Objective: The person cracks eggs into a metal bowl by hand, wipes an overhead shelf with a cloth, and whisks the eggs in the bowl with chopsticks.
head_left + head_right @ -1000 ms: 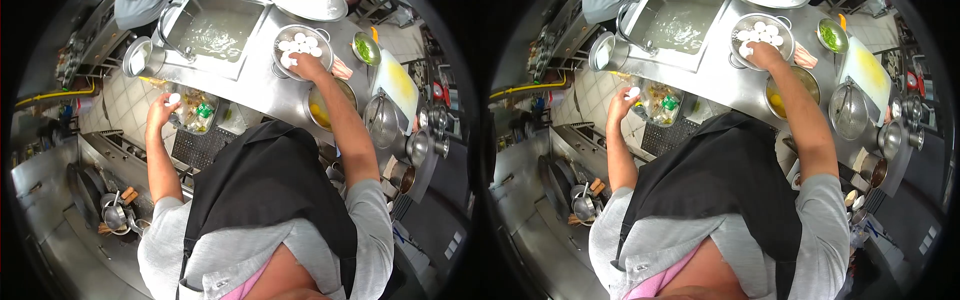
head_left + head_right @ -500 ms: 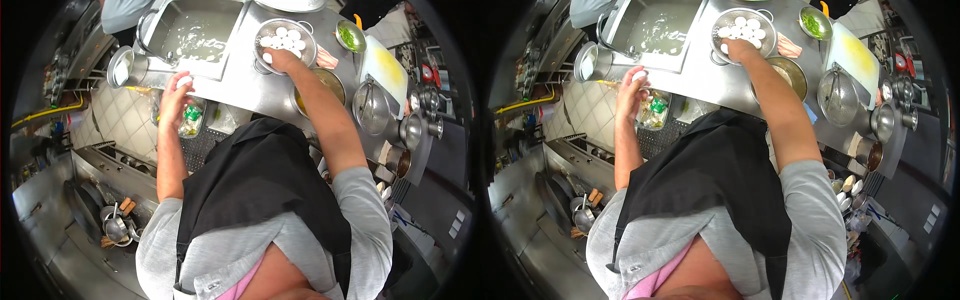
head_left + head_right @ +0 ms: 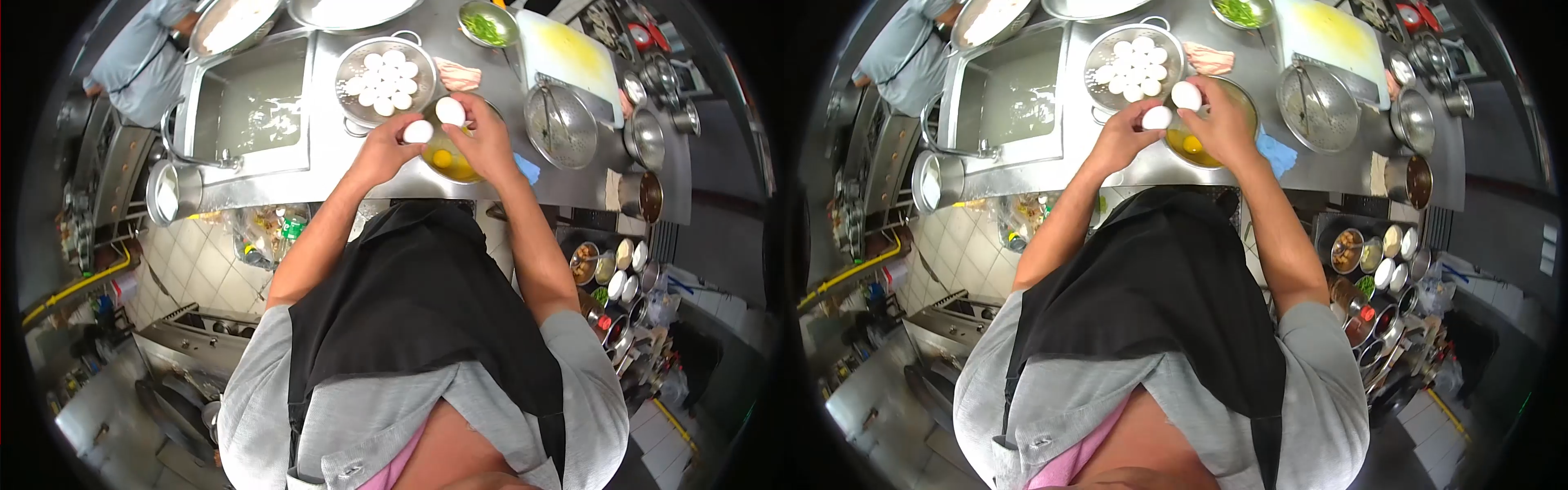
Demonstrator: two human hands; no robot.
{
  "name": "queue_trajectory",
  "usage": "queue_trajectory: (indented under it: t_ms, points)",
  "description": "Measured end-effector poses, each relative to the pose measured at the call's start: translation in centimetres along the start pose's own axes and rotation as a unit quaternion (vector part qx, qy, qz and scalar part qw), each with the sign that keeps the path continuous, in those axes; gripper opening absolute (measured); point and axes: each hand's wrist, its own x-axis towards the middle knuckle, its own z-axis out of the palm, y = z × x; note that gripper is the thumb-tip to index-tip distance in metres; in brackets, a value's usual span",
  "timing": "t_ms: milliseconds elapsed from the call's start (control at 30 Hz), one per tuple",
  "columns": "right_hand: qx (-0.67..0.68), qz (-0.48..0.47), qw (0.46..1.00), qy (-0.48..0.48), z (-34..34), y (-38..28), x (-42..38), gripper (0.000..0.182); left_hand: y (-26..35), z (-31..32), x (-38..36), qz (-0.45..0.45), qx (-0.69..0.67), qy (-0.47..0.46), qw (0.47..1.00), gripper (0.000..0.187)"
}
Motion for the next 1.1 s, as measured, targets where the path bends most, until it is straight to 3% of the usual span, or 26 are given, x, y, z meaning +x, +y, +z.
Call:
queue_trajectory:
  t_ms: [33,133,167,267,300,433,533,600,633,800,933,1000,1100]
  points:
    - [-0.033,-0.019,0.999,0.021,-1.2,-1.0,-1.1,0.046,0.4,1.0,0.6,0.005,0.005,-0.014,1.000,0.053]
    - [-0.103,-0.206,0.953,0.199,-2.2,-1.1,-3.4,0.046,1.7,3.4,2.4,0.022,0.000,-0.062,0.998,0.052]
    - [-0.112,-0.236,0.941,0.214,-2.2,-0.5,-3.8,0.044,1.8,4.2,3.0,0.028,-0.016,-0.080,0.996,0.051]
    - [-0.176,-0.174,0.962,0.112,-2.5,1.6,-4.0,0.042,2.1,5.4,4.0,0.021,-0.002,-0.137,0.990,0.050]
    - [-0.172,-0.183,0.958,0.136,-2.8,1.6,-4.3,0.041,1.9,5.7,4.2,0.021,0.014,-0.141,0.990,0.050]
    - [0.054,0.007,0.989,0.139,-3.5,2.6,-4.5,0.035,1.7,6.1,4.4,0.022,-0.026,-0.137,0.990,0.050]
    - [0.265,0.181,0.945,0.072,-3.7,7.4,-3.9,0.036,0.0,5.9,5.3,0.064,-0.017,-0.132,0.989,0.050]
    - [0.347,0.240,0.907,0.008,-4.2,8.3,-3.5,0.038,2.0,5.5,5.3,-0.042,-0.014,-0.149,0.988,0.049]
    - [0.333,0.240,0.912,-0.005,-4.1,8.5,-3.3,0.038,3.0,5.2,5.3,-0.096,-0.012,-0.156,0.983,0.049]
    - [0.258,0.221,0.940,-0.031,-3.6,8.4,-2.5,0.040,3.3,5.8,5.8,-0.009,0.036,-0.130,0.991,0.045]
    - [0.087,0.142,0.986,-0.004,-3.3,8.2,-1.9,0.037,0.7,6.1,7.0,0.070,0.072,-0.104,0.990,0.043]
    - [-0.032,0.071,0.997,0.028,-3.0,7.6,-2.0,0.038,0.9,6.0,7.0,0.057,0.095,-0.104,0.988,0.042]
    - [-0.060,0.095,0.993,0.028,-3.0,6.4,-1.8,0.039,1.0,6.1,6.8,0.057,0.138,-0.096,0.984,0.041]
